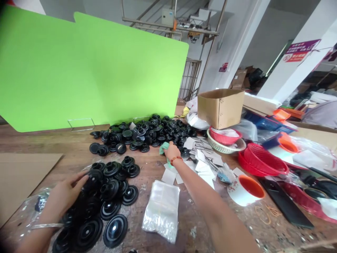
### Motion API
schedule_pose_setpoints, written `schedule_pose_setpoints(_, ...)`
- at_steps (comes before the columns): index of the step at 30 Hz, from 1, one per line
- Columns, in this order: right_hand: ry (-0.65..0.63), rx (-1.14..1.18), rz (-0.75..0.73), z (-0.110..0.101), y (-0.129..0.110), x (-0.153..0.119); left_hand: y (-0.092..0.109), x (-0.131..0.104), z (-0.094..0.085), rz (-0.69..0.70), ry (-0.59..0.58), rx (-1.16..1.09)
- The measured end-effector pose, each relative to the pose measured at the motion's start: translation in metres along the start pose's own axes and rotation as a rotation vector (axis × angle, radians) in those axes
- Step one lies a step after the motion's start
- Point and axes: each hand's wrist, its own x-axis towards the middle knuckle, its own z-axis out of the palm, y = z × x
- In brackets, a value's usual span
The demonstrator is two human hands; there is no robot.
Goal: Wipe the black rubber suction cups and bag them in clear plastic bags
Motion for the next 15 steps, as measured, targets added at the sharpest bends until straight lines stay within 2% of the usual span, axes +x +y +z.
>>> schedule_pose_setpoints(2,-0.022,-0.006,0.021,0.005,0.005,0.008,0.003,0.0,0.006,0.129,0.032,0.113)
schedule_pose_setpoints(4,-0.041,0.025,0.006,0.004,0.006,0.009,0.007,-0.001,0.007,0.194,0.085,0.14)
schedule_pose_setpoints(6,-0.068,0.089,-0.045,-0.003,0.002,0.004,0.019,-0.007,0.005,0.195,0.149,0.055)
schedule_pose_setpoints(8,-0.121,0.165,-0.127,-0.017,-0.008,-0.011,0.04,-0.021,0.002,0.188,0.194,-0.18)
schedule_pose_setpoints(9,-0.179,0.209,-0.191,-0.024,-0.015,-0.022,0.054,-0.03,0.002,0.178,0.115,-0.36)
schedule_pose_setpoints(10,-0.264,0.259,-0.273,-0.032,-0.022,-0.035,0.069,-0.04,0.003,0.148,-0.019,-0.579)
schedule_pose_setpoints(13,-0.675,0.443,-0.6,-0.044,-0.043,-0.082,0.11,-0.069,0.013,-0.025,-0.603,-1.24)
schedule_pose_setpoints(14,-0.744,0.473,-0.661,-0.043,-0.049,-0.098,0.119,-0.076,0.017,-0.068,-0.706,-1.375)
schedule_pose_setpoints(15,-0.728,0.484,-0.692,-0.039,-0.052,-0.112,0.126,-0.082,0.021,-0.114,-0.746,-1.456)
